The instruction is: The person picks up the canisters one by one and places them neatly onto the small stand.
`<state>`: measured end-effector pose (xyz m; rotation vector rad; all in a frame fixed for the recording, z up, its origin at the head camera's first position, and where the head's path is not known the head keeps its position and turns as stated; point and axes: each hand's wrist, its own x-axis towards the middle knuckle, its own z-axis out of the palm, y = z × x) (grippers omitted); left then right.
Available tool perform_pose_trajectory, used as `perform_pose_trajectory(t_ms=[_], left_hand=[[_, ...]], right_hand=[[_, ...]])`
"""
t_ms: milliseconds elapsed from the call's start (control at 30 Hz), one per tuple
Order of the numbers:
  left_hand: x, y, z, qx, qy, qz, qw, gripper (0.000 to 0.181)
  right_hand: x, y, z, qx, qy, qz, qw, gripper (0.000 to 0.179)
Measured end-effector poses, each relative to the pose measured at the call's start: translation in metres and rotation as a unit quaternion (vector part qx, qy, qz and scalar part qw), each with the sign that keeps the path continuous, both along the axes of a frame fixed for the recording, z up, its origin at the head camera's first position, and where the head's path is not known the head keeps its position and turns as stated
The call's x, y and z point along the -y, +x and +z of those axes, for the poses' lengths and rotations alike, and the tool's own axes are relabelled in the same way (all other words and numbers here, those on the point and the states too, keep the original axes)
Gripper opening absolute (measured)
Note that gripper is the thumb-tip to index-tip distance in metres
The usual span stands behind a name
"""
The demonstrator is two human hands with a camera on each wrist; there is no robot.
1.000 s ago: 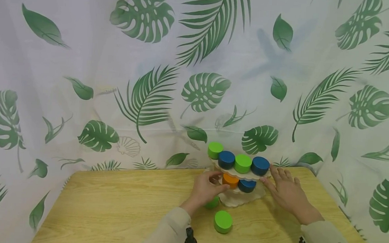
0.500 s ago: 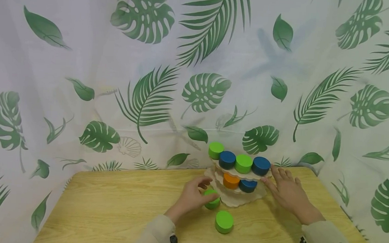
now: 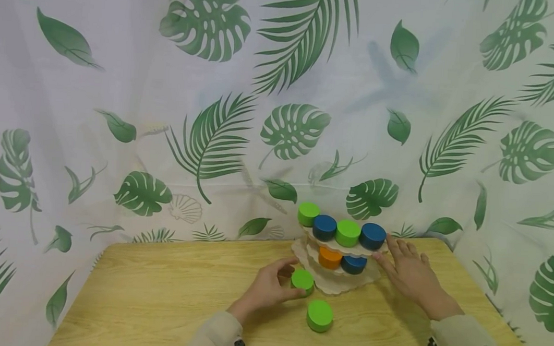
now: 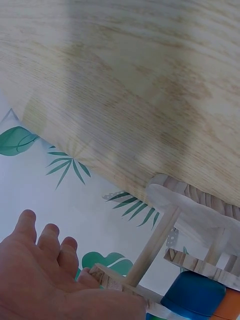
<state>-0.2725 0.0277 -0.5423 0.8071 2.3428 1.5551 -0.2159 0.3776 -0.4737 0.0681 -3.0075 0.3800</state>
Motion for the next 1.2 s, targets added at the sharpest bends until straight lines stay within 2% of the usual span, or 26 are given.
perform_pose_trajectory(t_ms=[500, 767, 1200], left_hand=[[-0.003, -0.002, -0.008, -0.004, -0.005, 0.002, 1.0000, 0.071], [-0.006, 0.000, -0.013, -0.011, -0.009, 0.008, 0.9999, 0.069], [-0.009, 0.001, -0.012, -0.030, -0.035, 0.013, 0.9989, 0.061]], right_hand=[[0.001, 0.001, 0.003, 0.003, -0.004, 0.000, 1.0000, 0.080], [-0.001, 0.000, -0.001, -0.001, 0.000, 0.000, 1.0000, 0.080], [-0.001, 0.000, -0.002, -0.005, -0.003, 0.000, 1.0000, 0.080]])
